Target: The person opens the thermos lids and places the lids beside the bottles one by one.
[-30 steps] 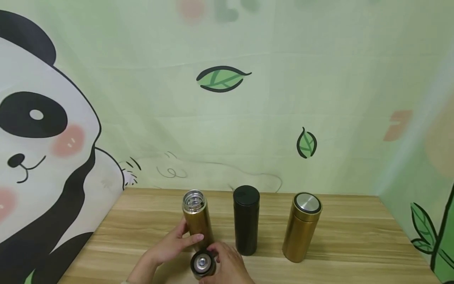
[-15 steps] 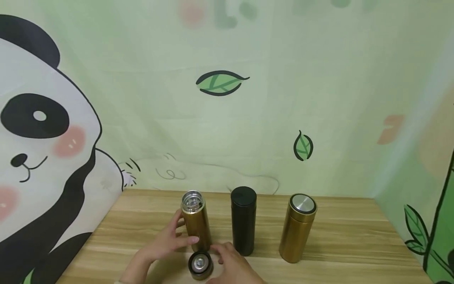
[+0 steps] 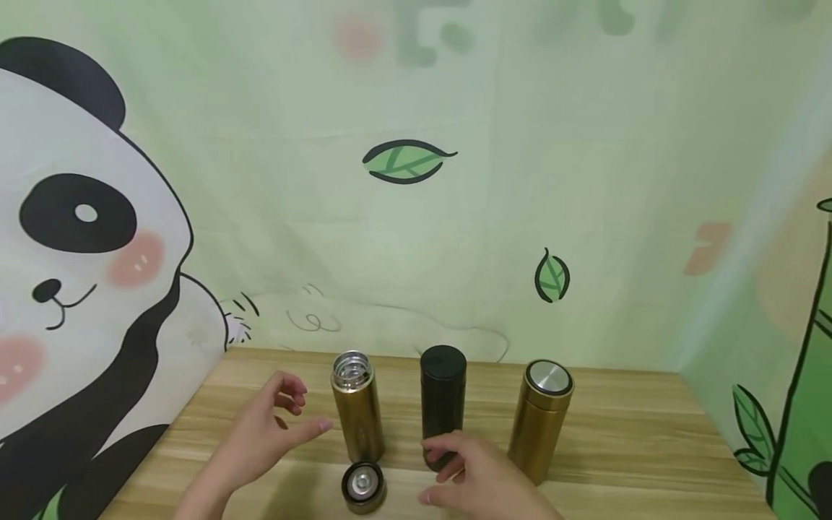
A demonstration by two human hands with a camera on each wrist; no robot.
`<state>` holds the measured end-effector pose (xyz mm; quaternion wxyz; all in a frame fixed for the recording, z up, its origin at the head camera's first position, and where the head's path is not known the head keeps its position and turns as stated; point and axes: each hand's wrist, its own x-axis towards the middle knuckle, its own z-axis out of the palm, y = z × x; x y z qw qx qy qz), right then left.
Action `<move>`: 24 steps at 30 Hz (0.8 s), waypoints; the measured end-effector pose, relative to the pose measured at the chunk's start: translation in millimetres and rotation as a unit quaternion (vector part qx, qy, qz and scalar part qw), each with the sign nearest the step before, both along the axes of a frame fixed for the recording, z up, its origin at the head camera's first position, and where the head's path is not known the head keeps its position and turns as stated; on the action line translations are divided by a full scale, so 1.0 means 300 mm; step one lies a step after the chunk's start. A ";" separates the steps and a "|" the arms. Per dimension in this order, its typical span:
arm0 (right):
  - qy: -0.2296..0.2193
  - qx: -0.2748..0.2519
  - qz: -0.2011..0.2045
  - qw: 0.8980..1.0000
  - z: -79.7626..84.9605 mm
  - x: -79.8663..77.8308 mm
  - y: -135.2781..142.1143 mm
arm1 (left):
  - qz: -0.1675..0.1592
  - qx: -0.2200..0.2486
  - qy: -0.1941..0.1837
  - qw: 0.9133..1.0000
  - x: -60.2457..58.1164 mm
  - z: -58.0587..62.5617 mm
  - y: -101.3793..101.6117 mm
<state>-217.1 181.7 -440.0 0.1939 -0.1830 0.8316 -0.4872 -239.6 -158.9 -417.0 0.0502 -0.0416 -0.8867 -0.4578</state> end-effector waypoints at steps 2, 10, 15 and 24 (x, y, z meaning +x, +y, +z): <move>0.022 -0.006 -0.007 1.000 0.031 0.008 0.021 | -0.009 0.000 0.000 1.000 0.020 0.016 0.024; 0.124 -0.031 -0.084 0.988 0.128 0.035 0.091 | -0.107 0.014 -0.041 0.993 0.084 0.032 0.139; 0.177 -0.020 -0.133 0.975 0.155 0.038 0.113 | -0.159 0.035 -0.060 0.985 0.081 0.028 0.193; 0.216 -0.002 -0.172 0.961 0.189 0.029 0.124 | -0.180 0.058 -0.095 0.977 0.068 0.028 0.253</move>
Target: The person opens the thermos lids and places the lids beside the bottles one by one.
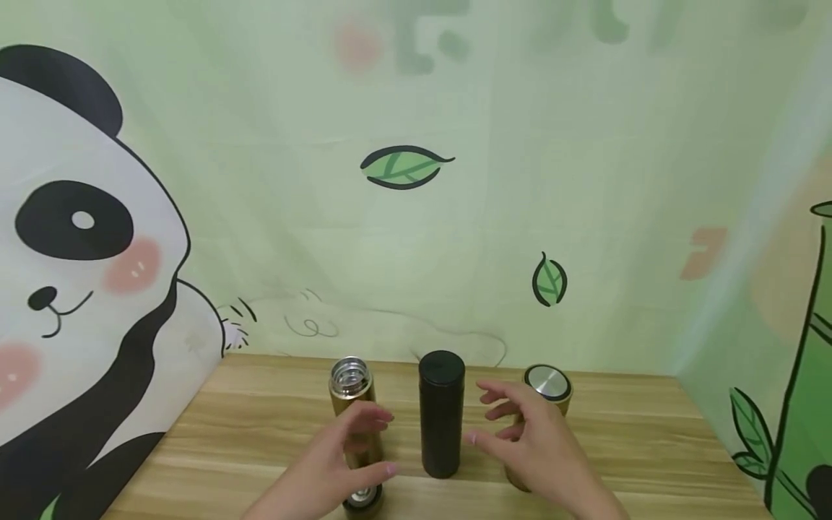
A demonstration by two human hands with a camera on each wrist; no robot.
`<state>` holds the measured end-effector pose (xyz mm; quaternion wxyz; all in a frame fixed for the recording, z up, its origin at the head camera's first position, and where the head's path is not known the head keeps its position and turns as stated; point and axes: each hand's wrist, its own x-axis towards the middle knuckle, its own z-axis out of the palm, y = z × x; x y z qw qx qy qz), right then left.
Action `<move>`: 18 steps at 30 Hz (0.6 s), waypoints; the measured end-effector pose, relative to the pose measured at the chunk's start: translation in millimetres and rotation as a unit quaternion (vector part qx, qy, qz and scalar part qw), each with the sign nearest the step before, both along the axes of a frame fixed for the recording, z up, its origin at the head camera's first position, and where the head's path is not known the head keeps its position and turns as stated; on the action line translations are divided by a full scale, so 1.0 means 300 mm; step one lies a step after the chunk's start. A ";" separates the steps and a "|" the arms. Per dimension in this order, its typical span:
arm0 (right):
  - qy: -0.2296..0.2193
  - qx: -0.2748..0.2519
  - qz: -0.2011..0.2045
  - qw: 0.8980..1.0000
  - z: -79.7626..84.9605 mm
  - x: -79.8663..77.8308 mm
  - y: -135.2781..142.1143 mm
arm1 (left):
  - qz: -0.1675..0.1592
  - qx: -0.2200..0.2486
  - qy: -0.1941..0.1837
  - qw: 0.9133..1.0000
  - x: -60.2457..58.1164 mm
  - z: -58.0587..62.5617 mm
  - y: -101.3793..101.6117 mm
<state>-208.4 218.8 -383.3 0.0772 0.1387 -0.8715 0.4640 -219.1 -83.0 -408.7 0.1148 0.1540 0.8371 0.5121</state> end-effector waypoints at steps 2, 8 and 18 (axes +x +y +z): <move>-0.010 0.004 -0.005 1.000 0.006 -0.002 -0.001 | -0.005 0.006 0.008 1.000 -0.003 -0.003 0.014; 0.002 0.000 0.003 1.000 0.024 -0.009 -0.018 | -0.003 0.004 0.016 1.000 -0.009 -0.003 0.053; 0.067 0.056 0.013 0.996 0.069 -0.042 -0.046 | 0.007 0.038 0.046 0.998 -0.044 -0.034 0.126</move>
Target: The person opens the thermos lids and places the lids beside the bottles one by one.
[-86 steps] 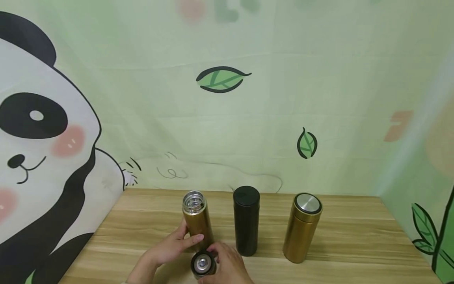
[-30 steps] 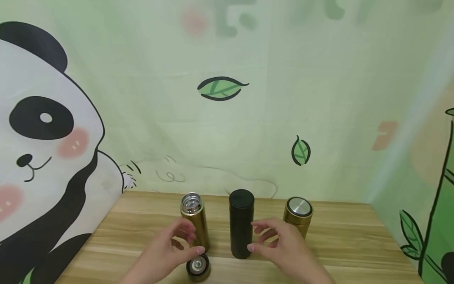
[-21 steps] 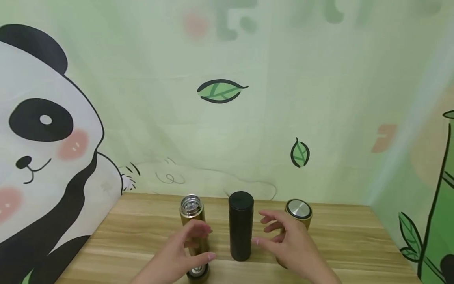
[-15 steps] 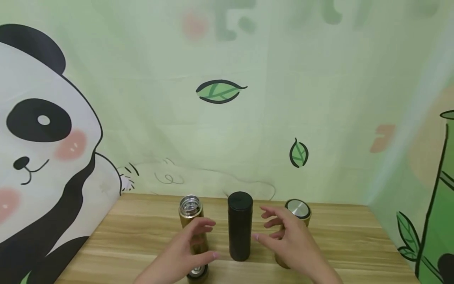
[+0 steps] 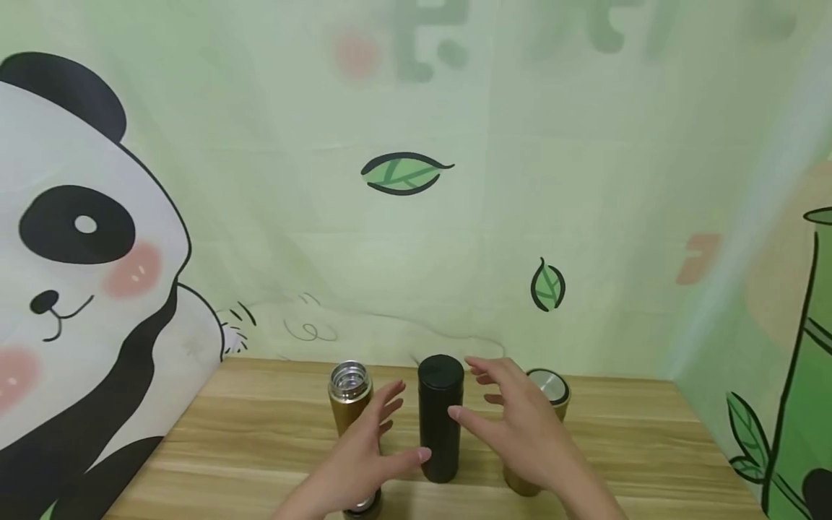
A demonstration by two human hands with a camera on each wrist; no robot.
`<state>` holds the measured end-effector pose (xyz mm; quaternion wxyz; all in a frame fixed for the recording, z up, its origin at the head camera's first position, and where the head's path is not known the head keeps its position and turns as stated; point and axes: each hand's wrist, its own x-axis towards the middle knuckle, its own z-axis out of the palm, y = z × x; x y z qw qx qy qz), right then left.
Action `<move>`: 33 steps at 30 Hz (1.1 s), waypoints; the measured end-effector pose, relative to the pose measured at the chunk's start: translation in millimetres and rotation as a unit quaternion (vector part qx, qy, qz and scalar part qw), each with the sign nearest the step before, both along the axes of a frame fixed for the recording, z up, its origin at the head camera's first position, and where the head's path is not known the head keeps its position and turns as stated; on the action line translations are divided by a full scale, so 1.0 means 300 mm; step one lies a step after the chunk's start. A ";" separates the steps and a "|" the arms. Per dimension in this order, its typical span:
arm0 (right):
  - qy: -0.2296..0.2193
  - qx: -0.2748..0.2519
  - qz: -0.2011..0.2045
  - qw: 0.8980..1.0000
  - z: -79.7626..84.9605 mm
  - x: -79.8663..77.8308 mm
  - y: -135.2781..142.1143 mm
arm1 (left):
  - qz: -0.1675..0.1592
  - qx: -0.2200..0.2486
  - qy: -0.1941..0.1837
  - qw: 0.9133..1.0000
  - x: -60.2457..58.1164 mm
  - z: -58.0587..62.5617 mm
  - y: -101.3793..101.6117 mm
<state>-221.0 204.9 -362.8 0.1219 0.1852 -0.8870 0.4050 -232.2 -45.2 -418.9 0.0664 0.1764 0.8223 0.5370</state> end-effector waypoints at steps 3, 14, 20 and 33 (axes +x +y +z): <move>0.015 0.019 0.004 1.000 0.012 -0.013 -0.011 | 0.024 0.001 0.002 1.000 -0.012 -0.011 0.028; 0.008 0.093 -0.006 0.996 0.032 -0.078 -0.038 | 0.078 0.005 0.018 0.997 -0.045 -0.043 0.140; 0.018 0.157 -0.019 0.987 0.046 -0.117 -0.079 | 0.104 0.018 0.021 0.994 -0.071 -0.064 0.169; -0.004 0.293 -0.098 0.951 0.052 -0.159 -0.180 | 0.168 0.065 0.081 0.980 -0.109 -0.136 0.257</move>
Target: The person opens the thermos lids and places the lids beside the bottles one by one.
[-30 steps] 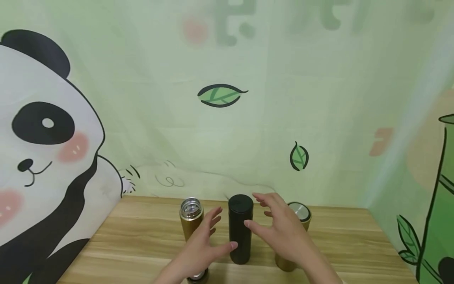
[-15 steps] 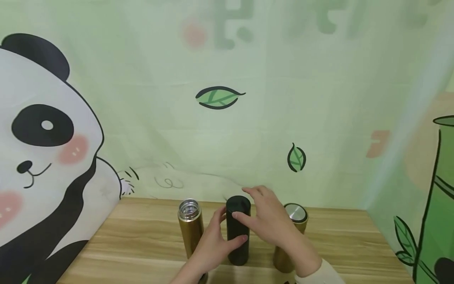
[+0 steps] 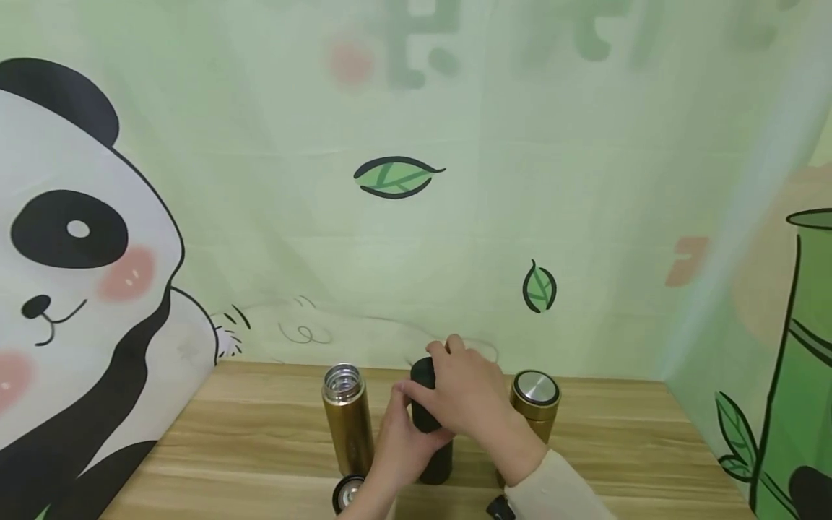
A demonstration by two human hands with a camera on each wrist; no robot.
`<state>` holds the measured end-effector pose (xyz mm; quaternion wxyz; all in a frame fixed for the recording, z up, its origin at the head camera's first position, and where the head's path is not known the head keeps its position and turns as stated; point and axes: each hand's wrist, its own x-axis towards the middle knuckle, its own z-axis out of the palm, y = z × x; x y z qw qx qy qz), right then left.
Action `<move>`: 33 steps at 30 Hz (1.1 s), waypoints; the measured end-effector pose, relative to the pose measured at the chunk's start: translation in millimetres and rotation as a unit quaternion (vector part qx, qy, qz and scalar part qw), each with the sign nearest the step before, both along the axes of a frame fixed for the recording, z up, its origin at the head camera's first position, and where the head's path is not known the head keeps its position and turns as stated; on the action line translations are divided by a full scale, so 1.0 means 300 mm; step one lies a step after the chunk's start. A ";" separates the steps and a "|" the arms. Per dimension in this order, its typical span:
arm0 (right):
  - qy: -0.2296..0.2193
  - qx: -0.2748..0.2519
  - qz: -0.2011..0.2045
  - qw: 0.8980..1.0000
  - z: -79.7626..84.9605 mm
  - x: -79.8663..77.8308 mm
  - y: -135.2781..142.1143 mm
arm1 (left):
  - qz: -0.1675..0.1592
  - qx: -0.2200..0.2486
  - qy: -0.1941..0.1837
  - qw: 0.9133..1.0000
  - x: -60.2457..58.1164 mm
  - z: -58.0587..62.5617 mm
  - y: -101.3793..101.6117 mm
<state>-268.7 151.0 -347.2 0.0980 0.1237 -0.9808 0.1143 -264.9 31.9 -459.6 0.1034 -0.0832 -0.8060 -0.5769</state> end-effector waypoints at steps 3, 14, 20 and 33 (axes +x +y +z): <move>0.011 0.028 -0.010 0.999 -0.010 -0.006 -0.017 | 0.021 0.016 0.022 0.999 -0.010 -0.012 0.025; 0.060 0.094 -0.025 0.993 -0.023 -0.019 -0.074 | 0.133 0.005 0.082 0.988 -0.032 -0.042 0.102; 0.064 0.116 -0.030 0.991 -0.018 -0.017 -0.107 | 0.158 -0.018 0.115 0.981 -0.041 -0.054 0.112; 0.069 0.162 -0.031 0.984 -0.031 -0.034 -0.126 | 0.156 -0.036 0.155 0.975 -0.054 -0.075 0.116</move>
